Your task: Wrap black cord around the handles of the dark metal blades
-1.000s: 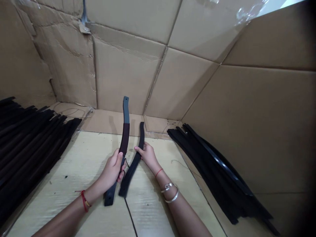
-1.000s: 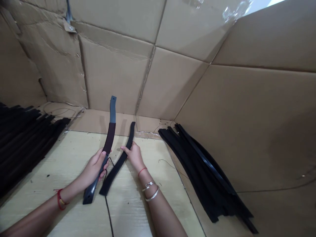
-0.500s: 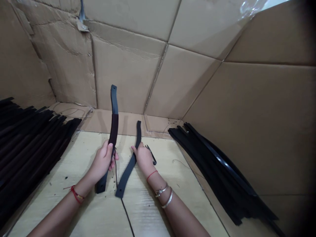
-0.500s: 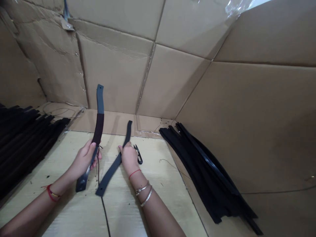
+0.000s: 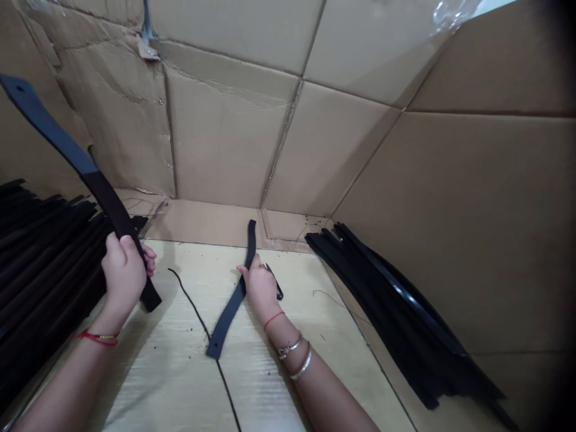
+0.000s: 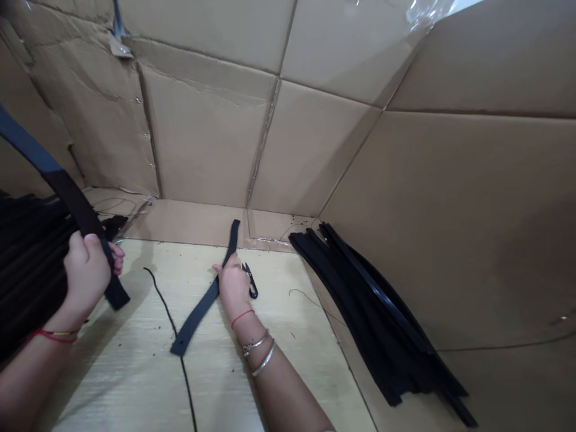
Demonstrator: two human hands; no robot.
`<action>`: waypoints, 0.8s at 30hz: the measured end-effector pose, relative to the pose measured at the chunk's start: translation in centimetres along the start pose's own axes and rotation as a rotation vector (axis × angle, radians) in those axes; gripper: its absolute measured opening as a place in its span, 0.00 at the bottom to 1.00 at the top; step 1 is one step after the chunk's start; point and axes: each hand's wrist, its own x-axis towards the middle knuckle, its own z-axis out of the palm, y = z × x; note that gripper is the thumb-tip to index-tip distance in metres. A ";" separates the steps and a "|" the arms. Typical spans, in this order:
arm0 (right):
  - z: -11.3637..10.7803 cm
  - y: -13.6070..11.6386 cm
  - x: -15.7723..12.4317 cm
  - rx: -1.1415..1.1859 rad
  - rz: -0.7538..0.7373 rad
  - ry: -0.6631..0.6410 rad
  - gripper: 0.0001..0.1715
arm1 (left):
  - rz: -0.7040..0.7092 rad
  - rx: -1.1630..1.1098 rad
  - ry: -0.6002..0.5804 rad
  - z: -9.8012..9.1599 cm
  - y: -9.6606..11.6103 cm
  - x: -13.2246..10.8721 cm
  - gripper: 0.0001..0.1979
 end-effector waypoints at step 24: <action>-3.0 0.8 -5.2 1.258 -0.145 -0.116 0.22 | -0.407 -0.412 -0.727 5.4 1.2 -9.3 0.24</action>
